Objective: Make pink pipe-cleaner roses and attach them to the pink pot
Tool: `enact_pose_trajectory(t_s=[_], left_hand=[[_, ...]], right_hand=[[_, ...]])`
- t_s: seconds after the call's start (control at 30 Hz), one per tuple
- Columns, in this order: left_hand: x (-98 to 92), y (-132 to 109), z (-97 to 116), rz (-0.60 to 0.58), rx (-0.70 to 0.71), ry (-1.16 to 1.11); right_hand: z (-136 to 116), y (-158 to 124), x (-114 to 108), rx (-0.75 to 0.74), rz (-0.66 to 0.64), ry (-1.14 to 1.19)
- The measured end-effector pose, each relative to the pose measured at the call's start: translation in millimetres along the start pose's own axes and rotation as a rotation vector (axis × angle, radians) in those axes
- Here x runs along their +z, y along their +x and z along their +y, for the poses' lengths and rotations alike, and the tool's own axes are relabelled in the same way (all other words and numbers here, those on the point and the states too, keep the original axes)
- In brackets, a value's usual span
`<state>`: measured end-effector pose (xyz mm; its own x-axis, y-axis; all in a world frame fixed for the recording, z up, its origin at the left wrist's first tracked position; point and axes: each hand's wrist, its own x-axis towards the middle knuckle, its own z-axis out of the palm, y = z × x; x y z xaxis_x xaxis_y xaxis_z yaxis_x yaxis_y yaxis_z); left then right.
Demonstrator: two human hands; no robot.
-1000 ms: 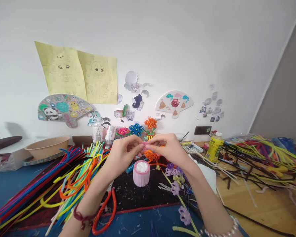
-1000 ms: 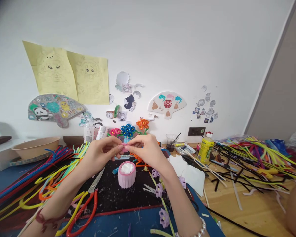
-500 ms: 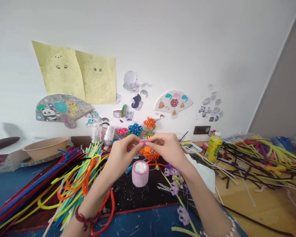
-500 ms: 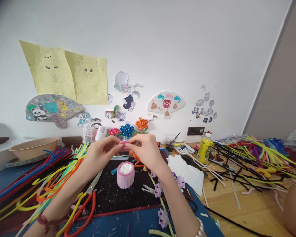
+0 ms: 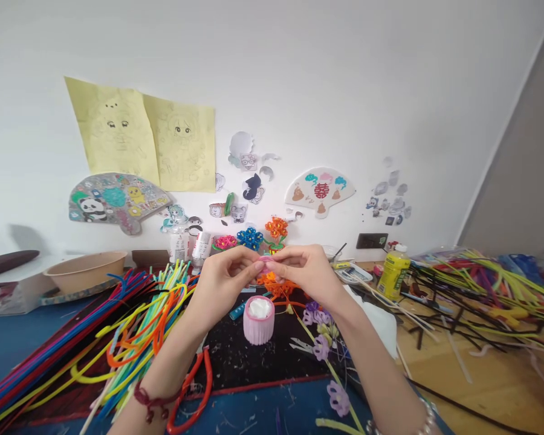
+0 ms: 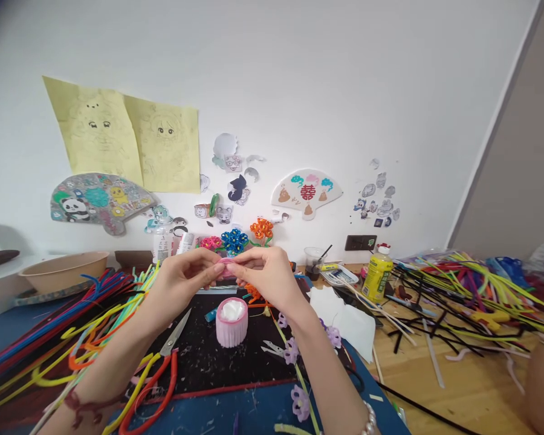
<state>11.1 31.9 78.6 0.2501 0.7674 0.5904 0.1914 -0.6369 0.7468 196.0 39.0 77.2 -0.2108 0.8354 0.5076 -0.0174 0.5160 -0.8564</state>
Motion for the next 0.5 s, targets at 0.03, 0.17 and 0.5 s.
enact_pose_trajectory(t_s=[0.03, 0.17, 0.5], left_hand=[[2.4, 0.1, -2.7, 0.018, -0.011, -0.055], [16.9, -1.1, -12.5, 0.143, -0.030, -0.163], [7.1, 0.0, -5.6, -0.009, 0.202, 0.552]], right_hand=[[0.4, 0.8, 0.7, 0.034, 0.008, 0.033], [3.1, 3.8, 4.4, 0.124, 0.055, 0.120], [2.6, -0.3, -7.0, -0.143, 0.003, -0.396]])
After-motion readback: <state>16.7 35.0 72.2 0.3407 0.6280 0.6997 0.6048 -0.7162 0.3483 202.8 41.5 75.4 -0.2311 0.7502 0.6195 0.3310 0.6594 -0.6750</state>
